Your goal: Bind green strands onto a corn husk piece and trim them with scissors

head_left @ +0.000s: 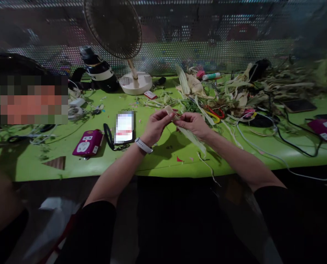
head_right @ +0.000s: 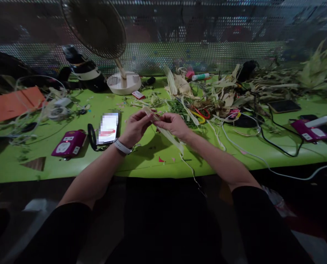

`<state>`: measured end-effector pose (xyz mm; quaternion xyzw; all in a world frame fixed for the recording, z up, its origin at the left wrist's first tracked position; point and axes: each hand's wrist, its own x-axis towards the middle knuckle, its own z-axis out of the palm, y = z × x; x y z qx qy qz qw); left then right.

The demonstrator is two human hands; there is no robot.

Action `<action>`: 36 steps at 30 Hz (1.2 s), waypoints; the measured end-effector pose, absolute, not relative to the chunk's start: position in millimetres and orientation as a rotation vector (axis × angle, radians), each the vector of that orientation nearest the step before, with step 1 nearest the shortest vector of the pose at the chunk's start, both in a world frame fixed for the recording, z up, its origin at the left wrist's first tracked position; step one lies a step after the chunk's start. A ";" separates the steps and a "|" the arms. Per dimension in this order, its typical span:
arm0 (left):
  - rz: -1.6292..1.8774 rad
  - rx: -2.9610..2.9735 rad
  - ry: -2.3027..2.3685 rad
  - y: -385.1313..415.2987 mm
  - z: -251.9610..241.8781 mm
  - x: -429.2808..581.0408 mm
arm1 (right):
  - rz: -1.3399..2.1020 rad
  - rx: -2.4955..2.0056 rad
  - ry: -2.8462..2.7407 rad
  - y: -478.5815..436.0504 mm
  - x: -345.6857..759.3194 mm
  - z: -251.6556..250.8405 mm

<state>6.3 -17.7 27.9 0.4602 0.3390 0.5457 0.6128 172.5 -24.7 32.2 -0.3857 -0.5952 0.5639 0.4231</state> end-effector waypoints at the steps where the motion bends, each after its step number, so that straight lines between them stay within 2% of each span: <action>1: 1.264 1.034 0.777 -17.4 26.8 6.6 | 1.393 -0.960 -1.539 -23.0 176.1 35.1; 5: 1.286 0.976 0.808 -13.7 32.0 -2.3 | 1.241 -0.978 -2.011 -8.9 211.8 55.8; 11: 1.165 0.958 0.844 -8.4 41.7 -16.7 | 0.640 -1.015 -2.890 1.4 237.0 56.8; 15: 1.187 0.908 0.865 -1.4 36.7 -17.5 | 0.407 -1.137 -3.051 -3.4 226.4 46.6; 18: 1.159 0.897 0.914 2.4 33.4 -17.3 | 0.445 -1.187 -3.083 -3.9 226.3 49.1; 25: 1.086 0.930 0.915 2.4 32.0 -17.1 | 0.542 -1.298 -2.944 3.0 235.5 58.4; 32: 1.109 1.062 0.814 -2.9 29.7 -15.8 | 0.480 -1.256 -1.982 6.8 228.6 56.9; 36: 1.139 1.241 0.727 -12.4 27.7 -4.9 | 0.602 -1.240 -1.792 -1.1 213.4 52.7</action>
